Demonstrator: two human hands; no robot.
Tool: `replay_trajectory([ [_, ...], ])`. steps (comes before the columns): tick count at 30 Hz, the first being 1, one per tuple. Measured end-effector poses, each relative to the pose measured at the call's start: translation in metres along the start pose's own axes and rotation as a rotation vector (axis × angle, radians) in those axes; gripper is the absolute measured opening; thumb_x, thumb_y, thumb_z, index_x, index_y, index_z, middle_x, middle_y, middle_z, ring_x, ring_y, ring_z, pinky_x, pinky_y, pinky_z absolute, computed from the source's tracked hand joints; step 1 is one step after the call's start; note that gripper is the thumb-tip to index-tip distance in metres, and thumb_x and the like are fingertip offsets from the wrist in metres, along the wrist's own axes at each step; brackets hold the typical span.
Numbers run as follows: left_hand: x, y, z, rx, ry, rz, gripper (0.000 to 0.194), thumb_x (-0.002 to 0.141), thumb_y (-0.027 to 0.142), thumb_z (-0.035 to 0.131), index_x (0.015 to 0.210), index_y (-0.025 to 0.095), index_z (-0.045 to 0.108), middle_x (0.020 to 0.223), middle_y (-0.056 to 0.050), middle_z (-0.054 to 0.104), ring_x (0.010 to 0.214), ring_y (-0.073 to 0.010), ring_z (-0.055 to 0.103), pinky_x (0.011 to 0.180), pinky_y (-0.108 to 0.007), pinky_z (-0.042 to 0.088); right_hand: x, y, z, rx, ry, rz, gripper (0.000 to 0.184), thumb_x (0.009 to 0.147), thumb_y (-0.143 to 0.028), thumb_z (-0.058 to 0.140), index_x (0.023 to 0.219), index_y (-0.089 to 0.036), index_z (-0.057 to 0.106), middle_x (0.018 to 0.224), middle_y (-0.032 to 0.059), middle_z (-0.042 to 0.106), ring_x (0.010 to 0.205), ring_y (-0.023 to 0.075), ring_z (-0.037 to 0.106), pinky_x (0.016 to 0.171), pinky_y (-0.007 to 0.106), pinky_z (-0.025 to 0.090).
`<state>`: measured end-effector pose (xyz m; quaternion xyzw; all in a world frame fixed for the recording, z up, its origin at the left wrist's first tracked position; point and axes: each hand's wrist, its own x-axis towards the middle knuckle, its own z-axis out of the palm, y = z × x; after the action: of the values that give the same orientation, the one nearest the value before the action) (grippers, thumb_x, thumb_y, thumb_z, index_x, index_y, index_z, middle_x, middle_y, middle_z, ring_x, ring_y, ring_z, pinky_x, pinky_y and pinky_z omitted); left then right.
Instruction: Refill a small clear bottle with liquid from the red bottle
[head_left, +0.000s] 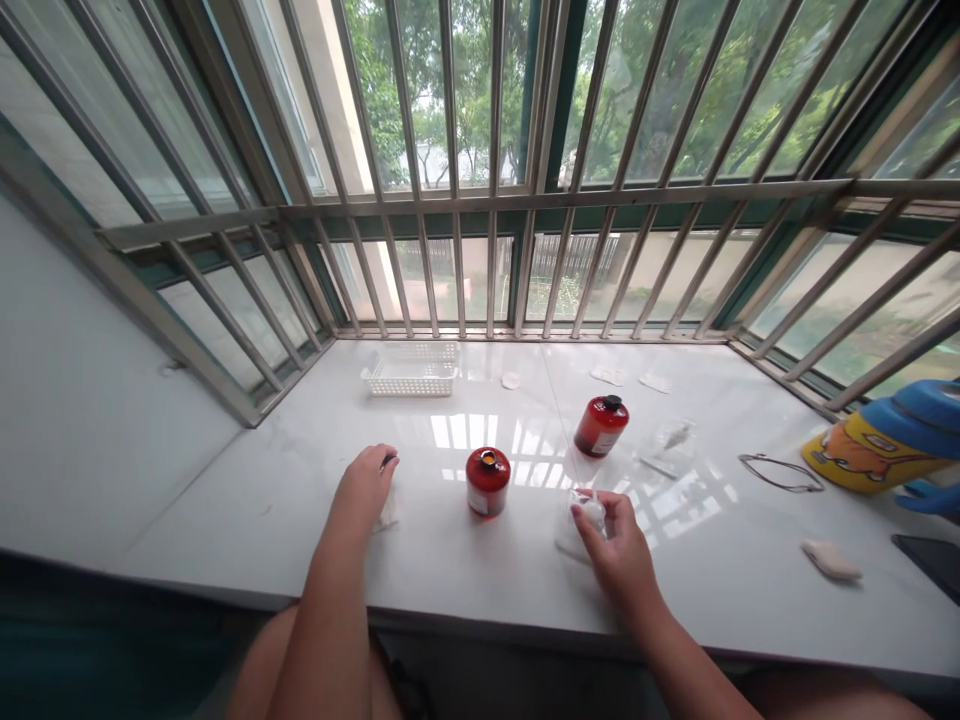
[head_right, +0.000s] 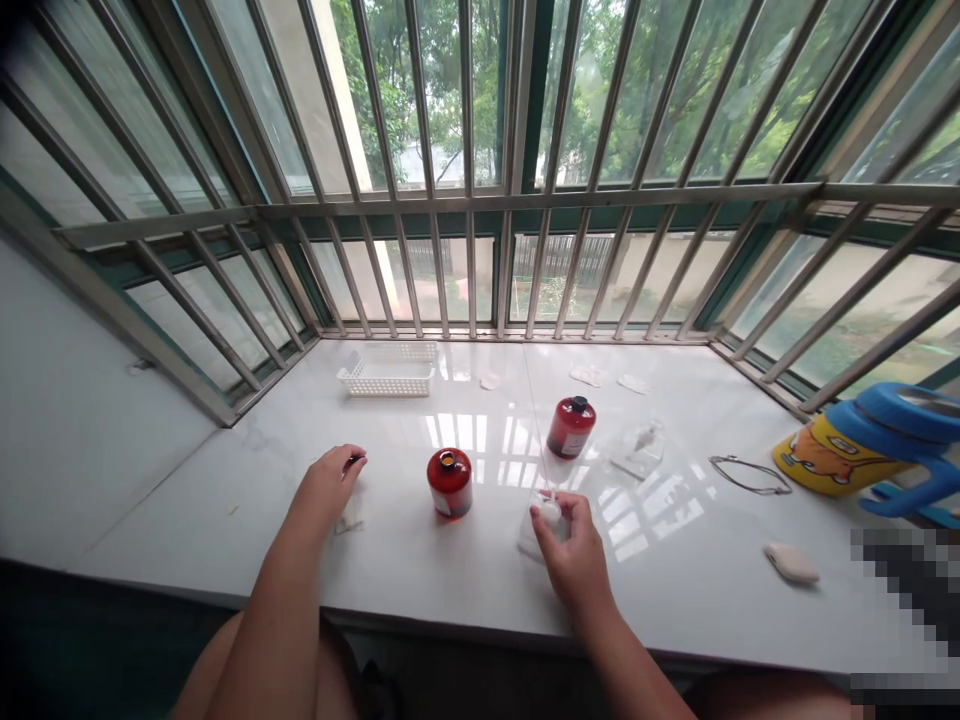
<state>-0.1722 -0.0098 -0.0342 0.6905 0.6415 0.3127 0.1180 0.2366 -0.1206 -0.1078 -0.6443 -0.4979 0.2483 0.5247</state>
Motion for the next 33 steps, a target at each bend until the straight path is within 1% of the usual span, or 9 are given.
replay_trajectory([
  [4, 0.001, -0.001, 0.012, 0.03, -0.046, -0.015, 0.017, 0.102, 0.03, 0.053, 0.101, 0.025, 0.069, 0.105, -0.007, 0.08, 0.099, -0.0265, 0.074, 0.093, -0.038, 0.056, 0.0, -0.001, 0.0, 0.0, -0.001, -0.006, 0.05, 0.092, -0.069, 0.073, 0.117, -0.027, 0.063, 0.122, 0.0103, 0.076, 0.114, 0.034, 0.072, 0.098, 0.046, 0.056],
  [8, 0.002, -0.005, 0.02, 0.079, -0.084, -0.047, 0.021, 0.104, 0.03, 0.05, 0.095, 0.026, 0.068, 0.093, -0.004, 0.077, 0.089, -0.025, 0.073, 0.084, -0.035, 0.054, 0.001, 0.0, 0.0, -0.005, 0.004, 0.0, 0.051, 0.092, -0.069, 0.075, 0.118, -0.026, 0.064, 0.12, 0.0102, 0.076, 0.112, 0.034, 0.072, 0.099, 0.047, 0.056],
  [11, 0.004, -0.011, 0.025, 0.135, -0.064, -0.089, 0.027, 0.106, 0.029, 0.047, 0.089, 0.024, 0.068, 0.09, -0.008, 0.074, 0.088, -0.027, 0.07, 0.084, -0.037, 0.053, 0.001, 0.002, 0.001, 0.01, -0.005, -0.003, 0.051, 0.092, -0.069, 0.075, 0.117, -0.026, 0.063, 0.12, 0.0107, 0.077, 0.113, 0.0342, 0.073, 0.099, 0.047, 0.057],
  [13, 0.006, -0.013, 0.027, 0.164, -0.042, -0.111, 0.028, 0.106, 0.028, 0.047, 0.089, 0.023, 0.069, 0.097, -0.012, 0.074, 0.092, -0.0286, 0.07, 0.087, -0.038, 0.054, 0.002, 0.003, 0.002, 0.023, -0.009, -0.01, 0.05, 0.093, -0.069, 0.074, 0.117, -0.026, 0.063, 0.123, 0.0114, 0.076, 0.115, 0.0343, 0.073, 0.101, 0.048, 0.058],
  [16, 0.008, -0.016, 0.028, 0.19, -0.017, -0.134, 0.025, 0.105, 0.028, 0.049, 0.101, 0.021, 0.073, 0.116, -0.015, 0.073, 0.1, -0.0293, 0.072, 0.09, -0.038, 0.055, 0.002, 0.002, 0.002, 0.036, -0.006, -0.02, 0.051, 0.093, -0.069, 0.074, 0.117, -0.026, 0.063, 0.122, 0.0122, 0.077, 0.113, 0.0339, 0.073, 0.101, 0.048, 0.059],
  [18, 0.008, -0.017, 0.027, 0.204, -0.001, -0.152, 0.026, 0.104, 0.027, 0.05, 0.112, 0.02, 0.074, 0.122, -0.016, 0.073, 0.106, -0.0301, 0.073, 0.092, -0.038, 0.056, 0.002, 0.001, 0.002, 0.045, -0.003, -0.027, 0.051, 0.092, -0.07, 0.075, 0.116, -0.026, 0.063, 0.119, 0.0124, 0.078, 0.111, 0.0336, 0.074, 0.1, 0.048, 0.06],
  [22, 0.009, -0.019, 0.026, 0.228, 0.003, -0.177, 0.029, 0.103, 0.027, 0.052, 0.123, 0.02, 0.071, 0.117, -0.014, 0.076, 0.107, -0.0316, 0.073, 0.091, -0.039, 0.056, 0.001, -0.002, 0.001, 0.061, -0.002, -0.038, 0.05, 0.093, -0.07, 0.074, 0.113, -0.026, 0.064, 0.12, 0.0129, 0.078, 0.114, 0.0339, 0.074, 0.101, 0.048, 0.061],
  [27, 0.01, -0.021, 0.025, 0.253, 0.004, -0.177, 0.025, 0.105, 0.027, 0.049, 0.119, 0.02, 0.07, 0.119, -0.015, 0.077, 0.105, -0.0312, 0.072, 0.088, -0.038, 0.055, 0.0, -0.004, 0.001, 0.071, -0.003, -0.05, 0.045, 0.093, -0.067, 0.076, 0.107, -0.026, 0.065, 0.129, 0.0134, 0.076, 0.124, 0.0342, 0.071, 0.107, 0.05, 0.058],
  [33, 0.01, -0.021, 0.024, 0.258, 0.015, -0.138, 0.023, 0.105, 0.031, 0.047, 0.104, 0.023, 0.069, 0.108, -0.013, 0.076, 0.1, -0.0308, 0.071, 0.089, -0.039, 0.054, 0.002, -0.006, -0.002, 0.079, -0.041, -0.079, 0.037, 0.099, -0.062, 0.072, 0.101, -0.025, 0.069, 0.133, 0.0121, 0.072, 0.13, 0.0343, 0.067, 0.116, 0.052, 0.05],
])
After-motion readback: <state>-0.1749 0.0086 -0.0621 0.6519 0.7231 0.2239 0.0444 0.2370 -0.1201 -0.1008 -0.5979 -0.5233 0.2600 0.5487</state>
